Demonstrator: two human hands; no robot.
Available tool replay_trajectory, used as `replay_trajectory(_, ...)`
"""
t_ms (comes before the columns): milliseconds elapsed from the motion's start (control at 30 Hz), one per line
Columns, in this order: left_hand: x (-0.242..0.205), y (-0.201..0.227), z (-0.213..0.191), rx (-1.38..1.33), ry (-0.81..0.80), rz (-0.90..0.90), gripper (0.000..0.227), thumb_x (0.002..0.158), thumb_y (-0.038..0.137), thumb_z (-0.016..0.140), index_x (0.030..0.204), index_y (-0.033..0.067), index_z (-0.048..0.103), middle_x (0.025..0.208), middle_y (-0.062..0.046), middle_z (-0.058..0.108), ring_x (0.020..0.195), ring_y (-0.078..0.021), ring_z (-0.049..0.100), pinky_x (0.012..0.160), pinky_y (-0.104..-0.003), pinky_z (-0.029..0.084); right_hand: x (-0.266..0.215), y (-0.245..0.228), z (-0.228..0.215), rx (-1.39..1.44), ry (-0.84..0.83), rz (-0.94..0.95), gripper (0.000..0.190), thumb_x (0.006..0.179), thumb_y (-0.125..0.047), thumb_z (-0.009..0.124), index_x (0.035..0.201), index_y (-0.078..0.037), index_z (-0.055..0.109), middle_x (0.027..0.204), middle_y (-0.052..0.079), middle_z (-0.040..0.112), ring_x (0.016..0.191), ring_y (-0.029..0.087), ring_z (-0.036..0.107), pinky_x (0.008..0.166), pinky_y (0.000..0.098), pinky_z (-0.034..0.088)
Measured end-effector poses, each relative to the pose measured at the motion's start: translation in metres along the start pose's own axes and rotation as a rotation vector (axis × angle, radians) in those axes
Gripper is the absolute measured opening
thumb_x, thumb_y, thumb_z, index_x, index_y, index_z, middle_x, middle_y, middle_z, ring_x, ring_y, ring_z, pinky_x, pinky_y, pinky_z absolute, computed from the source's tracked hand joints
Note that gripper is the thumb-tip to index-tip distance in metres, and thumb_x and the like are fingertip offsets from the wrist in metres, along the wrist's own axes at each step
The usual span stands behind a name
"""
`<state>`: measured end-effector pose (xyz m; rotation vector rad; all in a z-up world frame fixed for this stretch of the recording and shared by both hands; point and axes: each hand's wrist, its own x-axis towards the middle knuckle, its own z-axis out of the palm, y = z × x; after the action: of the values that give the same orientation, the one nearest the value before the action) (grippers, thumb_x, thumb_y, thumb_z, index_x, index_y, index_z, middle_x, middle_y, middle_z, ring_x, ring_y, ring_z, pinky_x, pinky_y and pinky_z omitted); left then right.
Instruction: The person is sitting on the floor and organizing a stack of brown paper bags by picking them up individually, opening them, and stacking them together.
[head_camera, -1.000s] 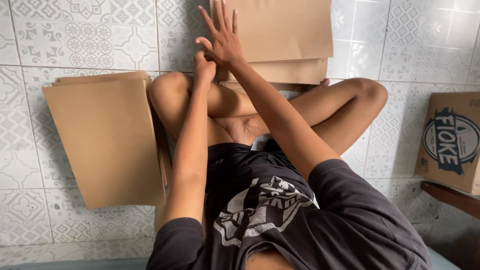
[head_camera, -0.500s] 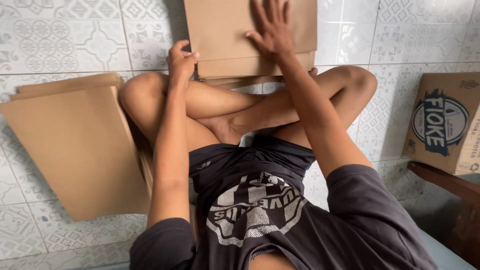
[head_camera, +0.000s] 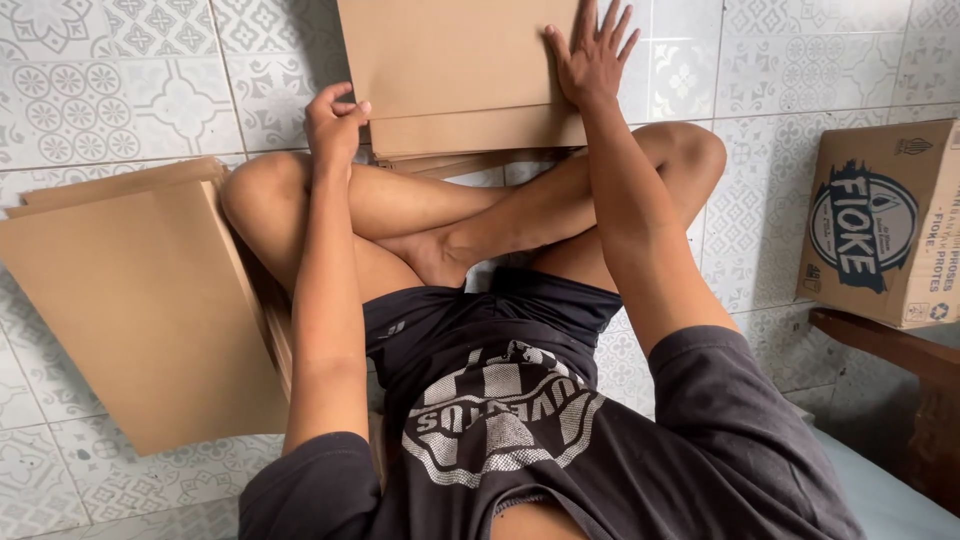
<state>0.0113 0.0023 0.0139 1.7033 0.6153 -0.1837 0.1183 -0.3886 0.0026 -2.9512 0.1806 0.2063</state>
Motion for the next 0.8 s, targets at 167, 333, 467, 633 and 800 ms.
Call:
replay_trajectory(167, -0.014, 0.016, -0.003, -0.226, 0.074, 0.150, 0.033, 0.089, 0.017, 0.076, 0.119, 0.0041, 0.073, 0.084, 0.001, 0.068, 0.078, -0.0073, 0.063, 0.072, -0.022, 0.050, -0.001, -0.005, -0.009, -0.162, 0.022, -0.227, 0.089, 0.106, -0.076, 0.022, 0.166, -0.010, 0.018, 0.171, 0.024, 0.020, 0.153, 0.048, 0.006, 0.118, 0.0642, -0.004)
replay_trajectory(333, -0.019, 0.025, -0.002, -0.613, -0.032, 0.136, 0.043, 0.094, 0.033, 0.067, 0.125, 0.0037, 0.066, 0.107, -0.008, 0.067, 0.092, -0.0154, 0.064, 0.079, -0.027, 0.055, -0.012, 0.000, 0.014, -0.145, 0.146, -0.373, 0.109, 0.106, -0.085, 0.042, 0.155, 0.012, 0.042, 0.164, 0.027, 0.029, 0.151, 0.043, 0.007, 0.118, 0.0619, -0.003)
replay_trajectory(467, -0.021, 0.026, 0.006, -0.826, -0.179, 0.114, 0.071, 0.090, 0.050, 0.065, 0.140, 0.0010, 0.053, 0.130, -0.021, 0.063, 0.114, -0.0301, 0.069, 0.099, -0.038, 0.057, -0.040, -0.027, -0.014, -0.219, 0.000, -0.357, 0.112, 0.100, -0.086, 0.045, 0.145, 0.017, 0.050, 0.153, 0.033, 0.047, 0.144, 0.044, 0.040, 0.117, 0.0619, 0.018)
replay_trajectory(633, -0.010, -0.019, 0.047, -0.855, -0.217, -0.001, 0.064, 0.089, 0.028, 0.079, 0.133, 0.0043, 0.040, 0.138, -0.020, 0.054, 0.122, -0.0321, 0.056, 0.099, -0.049, 0.047, -0.061, -0.029, -0.013, -0.015, 0.285, -0.472, 0.065, 0.094, -0.065, 0.074, 0.099, 0.000, 0.067, 0.091, 0.013, 0.063, 0.083, 0.028, 0.061, 0.082, 0.0424, 0.047)
replay_trajectory(800, -0.046, -0.016, 0.110, -0.940, -0.194, -0.138, 0.067, 0.091, -0.007, 0.064, 0.146, 0.0128, 0.033, 0.136, -0.023, 0.056, 0.119, -0.0333, 0.062, 0.106, -0.059, 0.048, -0.066, -0.017, -0.028, 0.234, 0.397, -0.484, 0.048, 0.097, -0.055, 0.073, 0.108, -0.009, 0.071, 0.070, 0.004, 0.069, 0.076, 0.024, 0.068, 0.081, 0.0377, 0.046)
